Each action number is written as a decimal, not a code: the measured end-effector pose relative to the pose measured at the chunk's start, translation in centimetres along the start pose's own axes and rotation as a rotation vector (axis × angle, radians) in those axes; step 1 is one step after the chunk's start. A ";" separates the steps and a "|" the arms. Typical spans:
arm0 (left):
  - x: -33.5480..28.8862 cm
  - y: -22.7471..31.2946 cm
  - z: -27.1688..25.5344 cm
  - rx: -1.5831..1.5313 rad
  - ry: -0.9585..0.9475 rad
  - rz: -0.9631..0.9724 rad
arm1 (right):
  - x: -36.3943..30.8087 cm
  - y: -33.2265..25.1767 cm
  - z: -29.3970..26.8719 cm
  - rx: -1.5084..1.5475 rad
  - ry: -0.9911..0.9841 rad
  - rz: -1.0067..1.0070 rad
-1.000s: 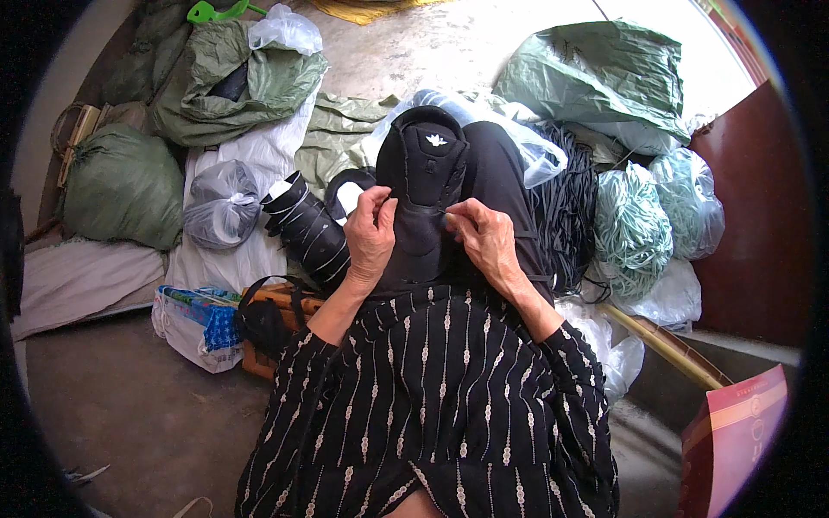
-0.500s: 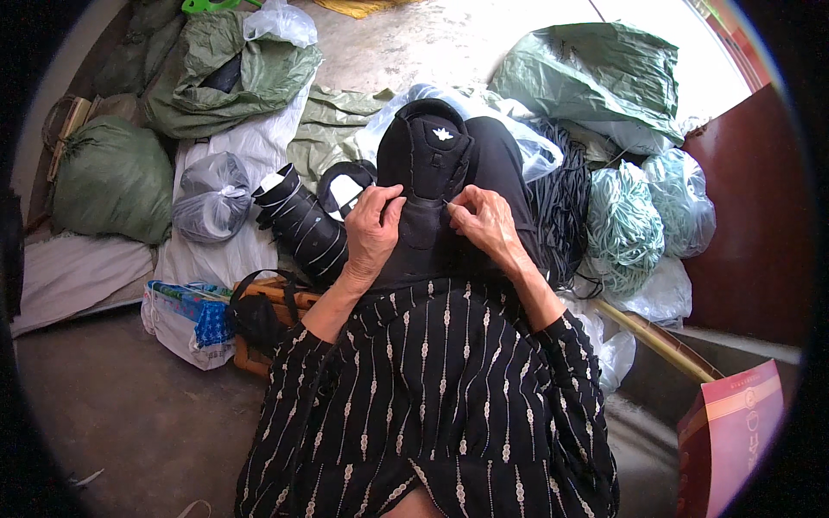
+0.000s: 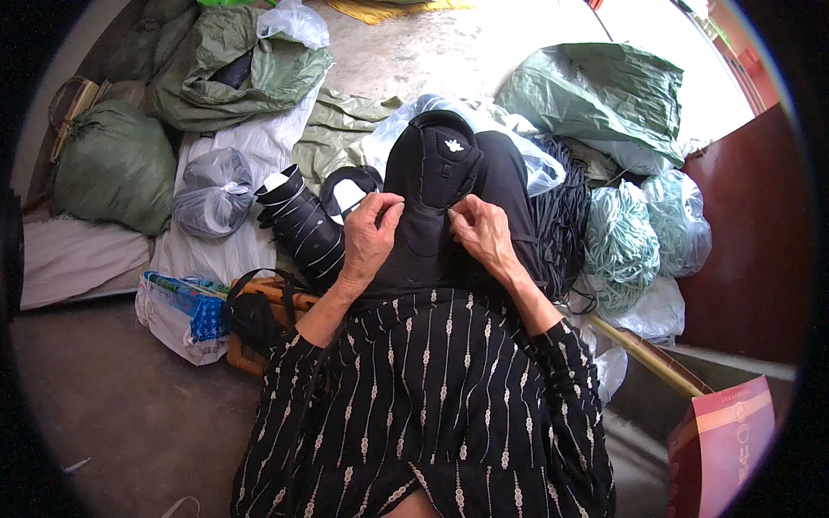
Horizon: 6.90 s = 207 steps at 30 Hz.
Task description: The person is threading laces into a black shoe while sitting in a storage or manufacturing area.
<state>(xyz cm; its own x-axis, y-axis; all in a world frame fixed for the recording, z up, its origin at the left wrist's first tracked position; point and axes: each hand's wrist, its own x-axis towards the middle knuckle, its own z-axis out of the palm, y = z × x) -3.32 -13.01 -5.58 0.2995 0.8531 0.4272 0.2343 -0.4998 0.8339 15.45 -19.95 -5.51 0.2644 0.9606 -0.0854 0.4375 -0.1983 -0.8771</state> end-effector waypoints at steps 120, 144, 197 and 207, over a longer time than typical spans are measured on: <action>9.3 3.6 1.3 0.832 -0.841 0.620 | -2.5 -3.0 -2.1 0.096 -0.202 -0.473; 12.3 5.9 -0.5 -0.184 -0.585 0.126 | 2.4 -7.7 -2.3 0.863 -0.161 -0.036; -2.4 1.2 0.5 0.314 -0.496 0.549 | 14.9 -2.3 -4.1 1.122 0.315 0.252; -2.5 1.2 0.1 0.254 -0.493 0.542 | 5.0 -11.3 -13.3 0.324 -0.164 -0.177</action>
<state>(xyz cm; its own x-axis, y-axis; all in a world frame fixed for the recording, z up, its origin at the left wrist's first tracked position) -3.72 -15.75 -5.63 0.7959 0.3438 0.4983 0.1241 -0.8983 0.4216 23.27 -15.49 10.29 0.0575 0.9979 0.0292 0.1633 0.0194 -0.9864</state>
